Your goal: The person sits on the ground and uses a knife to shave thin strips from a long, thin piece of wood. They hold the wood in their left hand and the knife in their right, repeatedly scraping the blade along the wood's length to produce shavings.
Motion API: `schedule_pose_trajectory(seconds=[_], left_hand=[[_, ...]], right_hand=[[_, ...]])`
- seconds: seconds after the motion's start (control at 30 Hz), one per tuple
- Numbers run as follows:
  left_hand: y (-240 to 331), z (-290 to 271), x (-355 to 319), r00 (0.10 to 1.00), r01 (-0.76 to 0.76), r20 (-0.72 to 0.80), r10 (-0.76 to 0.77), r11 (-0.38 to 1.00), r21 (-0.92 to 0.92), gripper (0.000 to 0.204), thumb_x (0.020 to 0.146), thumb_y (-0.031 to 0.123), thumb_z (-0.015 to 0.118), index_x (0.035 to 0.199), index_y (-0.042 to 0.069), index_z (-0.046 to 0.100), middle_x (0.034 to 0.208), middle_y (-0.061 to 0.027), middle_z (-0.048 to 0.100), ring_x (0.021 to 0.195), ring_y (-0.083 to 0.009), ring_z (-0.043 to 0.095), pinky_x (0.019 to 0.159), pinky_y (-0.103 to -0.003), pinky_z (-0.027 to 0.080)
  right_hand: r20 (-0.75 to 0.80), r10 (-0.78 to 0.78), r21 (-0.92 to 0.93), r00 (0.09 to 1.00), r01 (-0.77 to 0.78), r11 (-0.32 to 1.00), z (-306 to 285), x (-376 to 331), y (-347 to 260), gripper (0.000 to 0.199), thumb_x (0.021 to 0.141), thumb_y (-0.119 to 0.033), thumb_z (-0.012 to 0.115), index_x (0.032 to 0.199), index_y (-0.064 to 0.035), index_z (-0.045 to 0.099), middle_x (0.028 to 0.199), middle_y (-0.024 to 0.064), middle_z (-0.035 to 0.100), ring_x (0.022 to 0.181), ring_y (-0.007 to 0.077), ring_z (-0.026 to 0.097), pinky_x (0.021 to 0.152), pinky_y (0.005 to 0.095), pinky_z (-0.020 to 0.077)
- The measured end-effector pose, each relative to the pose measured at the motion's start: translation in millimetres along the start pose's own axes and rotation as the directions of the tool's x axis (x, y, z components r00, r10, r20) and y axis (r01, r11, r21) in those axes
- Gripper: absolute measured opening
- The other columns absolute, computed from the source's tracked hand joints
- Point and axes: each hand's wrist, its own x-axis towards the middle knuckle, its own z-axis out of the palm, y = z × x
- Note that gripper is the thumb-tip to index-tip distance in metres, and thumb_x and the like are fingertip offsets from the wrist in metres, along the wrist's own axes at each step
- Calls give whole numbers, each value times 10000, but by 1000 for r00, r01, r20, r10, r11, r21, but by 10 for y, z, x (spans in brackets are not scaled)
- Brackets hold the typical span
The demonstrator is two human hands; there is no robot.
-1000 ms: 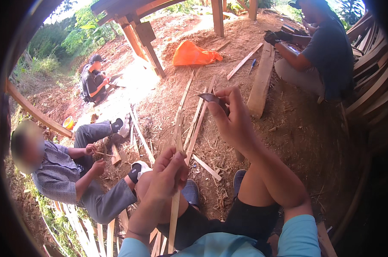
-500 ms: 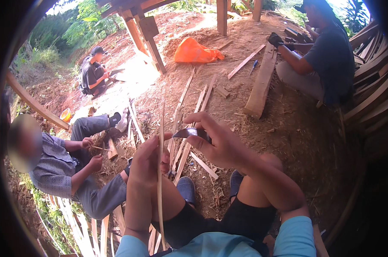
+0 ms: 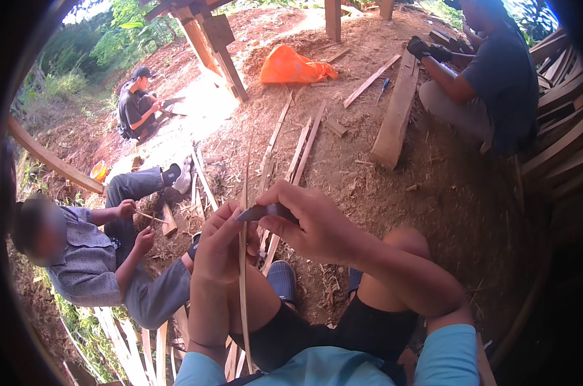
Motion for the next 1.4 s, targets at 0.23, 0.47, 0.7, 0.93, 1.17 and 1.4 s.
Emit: schedule_pose_trajectory(seconds=[0.23, 0.47, 0.7, 0.93, 1.17, 1.4], left_hand=[[-91, 55, 34, 985, -161, -37, 167, 977, 140, 161, 977, 170, 451, 1037, 30, 501, 657, -59, 588, 433, -104, 537, 379, -197, 432], [-134, 132, 48, 966, -218, -97, 241, 956, 197, 176, 975, 175, 463, 1056, 25, 505, 630, -51, 571, 406, -84, 495, 351, -191, 390], [-198, 275, 25, 967, -192, -118, 224, 952, 237, 171, 976, 193, 473, 1029, 32, 502, 626, -33, 550, 434, -69, 486, 377, -188, 378], [-215, 246, -12, 968, -169, -142, 205, 958, 230, 166, 968, 209, 480, 1046, 64, 505, 629, -14, 537, 420, -54, 457, 356, -173, 354], [-314, 339, -61, 928, -327, -88, 362, 904, 277, 157, 976, 185, 461, 1067, 60, 491, 584, -5, 496, 386, -53, 420, 322, -189, 318], [-326, 345, 43, 941, -298, -80, 330, 916, 269, 110, 965, 161, 465, 1009, 60, 467, 573, 11, 479, 413, -49, 416, 346, -187, 319]], right_hand=[[-35, 22, -20, 999, -23, 1000, 31, 1, 65, 165, 857, -96, 635, 972, -19, 545, 741, 130, 576, 660, 241, 610, 598, 342, 453], [-84, -120, -95, 989, 112, 989, 28, 36, 166, 191, 845, -90, 636, 991, -11, 541, 824, 150, 565, 749, 335, 603, 617, 374, 460], [-136, -174, -134, 975, 155, 979, -139, 86, 243, 190, 850, -85, 628, 997, -11, 534, 818, 143, 567, 747, 327, 605, 637, 368, 462], [46, -162, -22, 986, 163, 986, -83, -25, 131, 185, 870, -122, 617, 1002, -19, 538, 799, 134, 568, 729, 303, 608, 643, 359, 459], [-178, -183, 52, 967, 195, 979, -93, 29, 128, 185, 871, -153, 629, 977, -22, 552, 781, 125, 557, 701, 259, 600, 604, 345, 438], [24, -162, 32, 986, 161, 986, -196, -61, 193, 202, 865, -112, 639, 1012, -31, 528, 846, 88, 584, 762, 224, 592, 666, 330, 447]])
